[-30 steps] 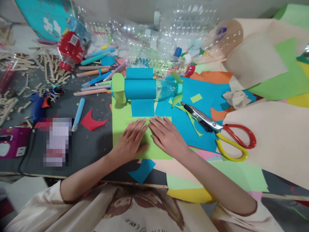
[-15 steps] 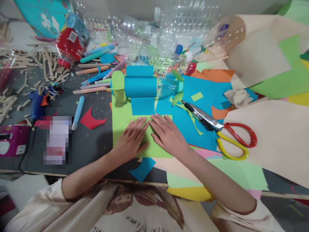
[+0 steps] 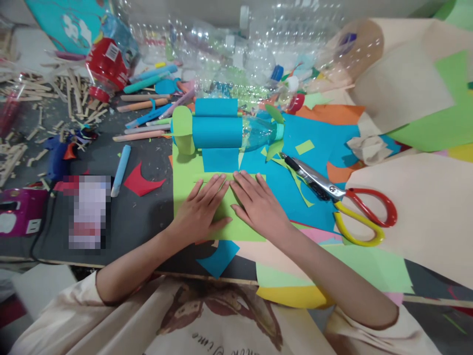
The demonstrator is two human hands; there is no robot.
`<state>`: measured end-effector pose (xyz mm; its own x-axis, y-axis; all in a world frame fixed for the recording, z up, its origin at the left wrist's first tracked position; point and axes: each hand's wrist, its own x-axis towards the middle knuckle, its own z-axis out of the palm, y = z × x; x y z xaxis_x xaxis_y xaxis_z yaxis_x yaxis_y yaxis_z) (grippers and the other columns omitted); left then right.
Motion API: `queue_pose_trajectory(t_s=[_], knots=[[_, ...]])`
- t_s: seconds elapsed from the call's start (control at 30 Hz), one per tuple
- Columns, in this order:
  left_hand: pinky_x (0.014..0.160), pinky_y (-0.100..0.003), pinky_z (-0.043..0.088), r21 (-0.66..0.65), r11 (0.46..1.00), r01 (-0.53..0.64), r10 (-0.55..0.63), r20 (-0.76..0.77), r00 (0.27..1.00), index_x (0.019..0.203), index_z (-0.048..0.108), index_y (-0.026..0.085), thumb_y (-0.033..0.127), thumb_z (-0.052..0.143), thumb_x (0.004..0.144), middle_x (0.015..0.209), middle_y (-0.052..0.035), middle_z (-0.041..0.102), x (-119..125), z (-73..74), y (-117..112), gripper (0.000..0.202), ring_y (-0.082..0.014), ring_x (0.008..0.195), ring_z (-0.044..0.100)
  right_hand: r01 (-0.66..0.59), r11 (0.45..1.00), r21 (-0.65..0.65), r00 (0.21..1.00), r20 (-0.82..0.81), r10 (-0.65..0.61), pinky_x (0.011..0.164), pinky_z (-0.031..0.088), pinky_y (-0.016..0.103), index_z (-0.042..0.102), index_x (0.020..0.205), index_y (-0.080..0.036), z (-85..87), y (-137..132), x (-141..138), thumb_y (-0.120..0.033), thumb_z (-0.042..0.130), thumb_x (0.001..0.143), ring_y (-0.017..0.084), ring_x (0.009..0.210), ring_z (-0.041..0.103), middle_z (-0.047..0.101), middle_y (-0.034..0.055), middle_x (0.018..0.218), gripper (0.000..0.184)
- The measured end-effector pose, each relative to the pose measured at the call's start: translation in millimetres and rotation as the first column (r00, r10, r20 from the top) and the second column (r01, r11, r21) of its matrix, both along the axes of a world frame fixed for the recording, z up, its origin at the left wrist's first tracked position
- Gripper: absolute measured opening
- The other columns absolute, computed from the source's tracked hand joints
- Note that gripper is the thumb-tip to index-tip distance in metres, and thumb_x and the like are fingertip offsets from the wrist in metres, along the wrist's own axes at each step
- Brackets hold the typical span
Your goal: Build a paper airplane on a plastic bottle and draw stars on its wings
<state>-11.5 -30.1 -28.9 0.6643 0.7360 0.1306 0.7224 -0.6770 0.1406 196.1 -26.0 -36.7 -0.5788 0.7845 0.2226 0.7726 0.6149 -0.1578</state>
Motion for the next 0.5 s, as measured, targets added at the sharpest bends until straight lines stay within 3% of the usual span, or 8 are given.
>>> queue_pose_trajectory(t_s=[0.2, 0.33, 0.5], knots=[[0.121, -0.043, 0.02, -0.013, 1.0, 0.021, -0.021, -0.043, 0.999, 0.149, 0.036, 0.004, 0.053, 0.032, 0.101, 0.153, -0.0166, 0.045, 2, 7.3, -11, 0.069, -0.0275, 0.145, 0.037, -0.007, 1.0, 0.006, 0.999, 0.04, 0.007, 0.116, 0.032, 0.049, 0.043, 0.144, -0.008, 3.7, -10, 3, -0.041, 0.029, 0.104, 0.028, 0.139, 0.048, 0.055, 0.0196, 0.146, 0.054], [0.121, -0.043, 0.022, -0.007, 1.0, 0.031, -0.031, -0.07, 0.997, 0.149, 0.037, 0.003, 0.055, 0.03, 0.1, 0.152, -0.0188, 0.046, 4, 8.8, -21, 0.072, -0.0284, 0.146, 0.035, -0.006, 1.0, -0.008, 0.998, 0.064, 0.006, 0.117, 0.03, 0.048, 0.019, 0.158, -0.011, 4.8, -19, 7, -0.039, 0.03, 0.104, 0.027, 0.14, 0.047, 0.054, 0.0178, 0.148, 0.061], [0.119, -0.052, 0.023, 0.016, 0.999, 0.039, -0.039, -0.022, 0.999, 0.145, 0.042, 0.002, 0.06, 0.034, 0.097, 0.149, -0.0226, 0.048, 6, 2.6, -19, 0.075, -0.0366, 0.144, 0.036, 0.017, 0.999, -0.035, 0.997, 0.072, -0.015, 0.118, 0.027, 0.05, -0.007, 0.16, -0.016, -0.6, -23, 8, -0.043, 0.027, 0.104, 0.028, 0.143, 0.042, 0.046, 0.0155, 0.154, 0.071]])
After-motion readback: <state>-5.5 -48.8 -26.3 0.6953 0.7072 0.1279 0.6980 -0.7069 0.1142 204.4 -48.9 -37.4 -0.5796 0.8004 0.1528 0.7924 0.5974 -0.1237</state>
